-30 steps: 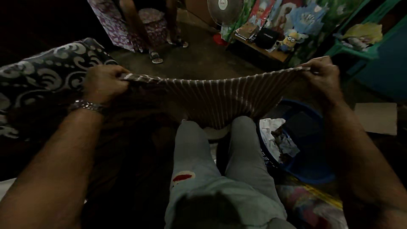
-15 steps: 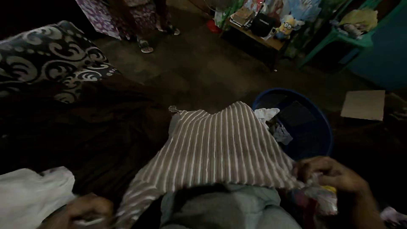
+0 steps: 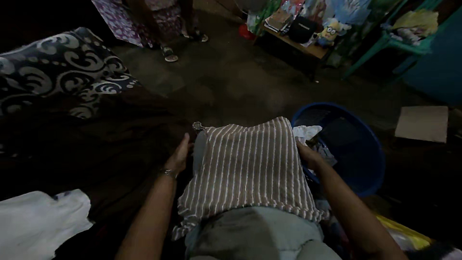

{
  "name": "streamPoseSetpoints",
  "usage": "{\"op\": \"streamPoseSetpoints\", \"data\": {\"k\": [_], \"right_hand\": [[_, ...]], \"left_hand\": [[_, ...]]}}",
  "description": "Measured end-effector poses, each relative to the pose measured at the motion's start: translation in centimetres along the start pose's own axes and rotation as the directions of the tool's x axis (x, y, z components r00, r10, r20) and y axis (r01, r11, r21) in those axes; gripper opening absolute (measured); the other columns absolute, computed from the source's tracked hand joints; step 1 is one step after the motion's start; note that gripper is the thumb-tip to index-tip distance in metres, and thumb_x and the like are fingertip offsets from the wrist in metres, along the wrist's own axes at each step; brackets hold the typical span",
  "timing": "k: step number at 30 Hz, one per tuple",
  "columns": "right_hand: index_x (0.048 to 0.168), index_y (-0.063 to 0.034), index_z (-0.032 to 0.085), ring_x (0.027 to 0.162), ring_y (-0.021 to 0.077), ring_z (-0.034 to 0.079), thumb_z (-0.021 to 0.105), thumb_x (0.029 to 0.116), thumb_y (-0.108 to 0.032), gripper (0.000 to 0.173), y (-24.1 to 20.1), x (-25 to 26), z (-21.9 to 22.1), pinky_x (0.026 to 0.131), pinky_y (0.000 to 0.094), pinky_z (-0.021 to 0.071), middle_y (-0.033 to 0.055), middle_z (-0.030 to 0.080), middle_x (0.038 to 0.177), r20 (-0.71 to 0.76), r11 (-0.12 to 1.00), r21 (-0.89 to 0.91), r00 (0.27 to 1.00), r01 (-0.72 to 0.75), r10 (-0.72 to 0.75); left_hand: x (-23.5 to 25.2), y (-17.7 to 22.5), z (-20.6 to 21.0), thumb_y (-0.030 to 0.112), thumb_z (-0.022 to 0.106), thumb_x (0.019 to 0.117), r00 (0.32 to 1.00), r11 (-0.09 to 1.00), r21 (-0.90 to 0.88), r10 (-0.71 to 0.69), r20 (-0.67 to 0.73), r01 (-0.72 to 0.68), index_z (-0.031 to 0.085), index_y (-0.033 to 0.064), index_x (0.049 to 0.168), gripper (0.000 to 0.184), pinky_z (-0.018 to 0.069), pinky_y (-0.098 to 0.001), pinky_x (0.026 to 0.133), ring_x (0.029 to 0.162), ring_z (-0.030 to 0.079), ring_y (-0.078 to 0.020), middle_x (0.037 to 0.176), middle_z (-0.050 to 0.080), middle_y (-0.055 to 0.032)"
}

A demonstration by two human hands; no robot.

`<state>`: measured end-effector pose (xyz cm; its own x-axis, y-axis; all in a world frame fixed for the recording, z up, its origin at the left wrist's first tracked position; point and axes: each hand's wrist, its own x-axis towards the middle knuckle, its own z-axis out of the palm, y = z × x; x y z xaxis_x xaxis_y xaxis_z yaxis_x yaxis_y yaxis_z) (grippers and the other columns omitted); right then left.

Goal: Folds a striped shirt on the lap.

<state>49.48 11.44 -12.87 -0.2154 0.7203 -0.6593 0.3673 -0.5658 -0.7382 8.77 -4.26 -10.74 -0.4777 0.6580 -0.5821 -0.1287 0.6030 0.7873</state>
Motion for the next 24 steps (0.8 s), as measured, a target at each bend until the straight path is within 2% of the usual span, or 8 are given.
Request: {"op": "streamPoseSetpoints", "data": {"k": [3,5,8,12,16,18,22,24], "right_hand": [[0.133,-0.0115,0.056,0.092,0.0231,0.069,0.015,0.1048,-0.066,0.074,-0.6,0.7,0.7,0.077,0.0443,0.0586,0.0121,0.07,0.105,0.066,0.986,0.157,0.997,-0.06,0.05],[0.131,-0.013,0.057,0.09,0.0211,0.07,0.016,0.104,-0.067,0.073,-0.6,0.3,0.9,0.076,0.0418,0.0598,0.0103,0.071,0.102,0.089,0.965,0.244,0.993,-0.091,0.072],[0.124,-0.0131,0.06,0.085,0.0205,0.071,0.021,0.1054,-0.064,0.067,0.8,-0.2,0.9,0.071,0.041,0.0609,0.0094,0.071,0.096,0.102,0.915,0.382,0.99,-0.132,0.1],[0.124,-0.0104,0.059,0.086,0.018,0.073,0.028,0.1115,-0.044,0.047,2.7,-0.3,-0.2,0.073,0.0383,0.0628,0.0082,0.073,0.095,0.142,0.852,0.522,0.988,-0.022,-0.062],[0.122,-0.0048,0.055,0.082,0.0167,0.072,0.04,0.11,-0.019,0.023,2.0,-1.8,-1.3,0.073,0.0364,0.0626,0.0083,0.071,0.093,0.005,0.862,0.503,0.998,0.057,-0.069],[0.128,-0.0052,0.051,0.084,0.0167,0.072,0.042,0.1084,-0.014,0.023,1.3,-2.4,-2.3,0.075,0.0363,0.063,0.008,0.071,0.095,-0.032,0.862,0.493,0.992,0.119,-0.118],[0.136,-0.0084,0.046,0.088,0.0155,0.071,0.047,0.102,-0.011,0.035,-1.6,-3.4,-4.6,0.078,0.0359,0.0628,0.0061,0.07,0.101,-0.094,0.819,0.451,0.932,0.354,-0.351],[0.133,-0.0102,0.048,0.083,0.0122,0.07,0.046,0.1003,-0.007,0.033,-4.4,-4.2,-4.4,0.074,0.0321,0.0618,0.0034,0.069,0.097,-0.167,0.802,0.41,0.9,0.435,-0.403]], "left_hand": [[2.2,1.4,1.4,0.067,0.026,0.1037,1.0,1.0,-0.013,0.024,0.009,-0.024,0.054,0.008,0.142,0.076,0.048,-0.0536,0.1,0.122,0.059,-0.0306,0.134,0.061,-0.0179],[3.3,2.3,1.9,0.067,0.033,0.1026,0.998,0.999,0.001,0.037,0.043,-0.037,0.059,0.0119,0.135,0.069,0.0517,-0.0494,0.092,0.111,0.062,-0.0255,0.124,0.065,-0.0128],[3.7,4.1,3.2,0.057,0.049,0.1024,0.999,0.997,0.076,-0.004,0.054,0.0,0.062,0.0041,0.128,0.06,0.0517,-0.0476,0.091,0.104,0.063,-0.0255,0.117,0.066,-0.0157],[4.0,5.4,4.2,0.037,0.066,0.0993,0.996,0.974,0.211,0.075,0.041,-0.082,0.063,0.0011,0.124,0.044,0.0519,-0.0485,0.089,0.099,0.064,-0.027,0.111,0.067,-0.0184],[3.5,5.8,4.1,0.023,0.065,0.1003,0.98,0.95,0.244,0.2,0.013,-0.197,0.066,0.0028,0.115,0.025,0.0511,-0.0432,0.078,0.085,0.06,-0.0204,0.1,0.066,-0.0143],[2.6,6.0,3.6,0.022,0.061,0.1026,0.957,0.947,0.152,0.289,-0.004,-0.285,0.063,0.0037,0.117,0.024,0.0512,-0.0413,0.079,0.086,0.06,-0.0181,0.102,0.065,-0.0122],[-0.1,6.3,2.5,0.023,0.052,0.1072,0.9,0.851,-0.345,0.435,0.038,-0.396,0.054,0.0167,0.128,0.022,0.0567,-0.0195,0.068,0.079,0.066,-0.0015,0.098,0.068,0.0052],[-0.8,6.9,2.3,0.018,0.054,0.1056,0.897,0.856,-0.33,0.439,0.054,-0.399,0.05,0.016,0.13,0.025,0.0575,-0.0207,0.068,0.079,0.066,-0.0025,0.099,0.067,0.0044]]}}
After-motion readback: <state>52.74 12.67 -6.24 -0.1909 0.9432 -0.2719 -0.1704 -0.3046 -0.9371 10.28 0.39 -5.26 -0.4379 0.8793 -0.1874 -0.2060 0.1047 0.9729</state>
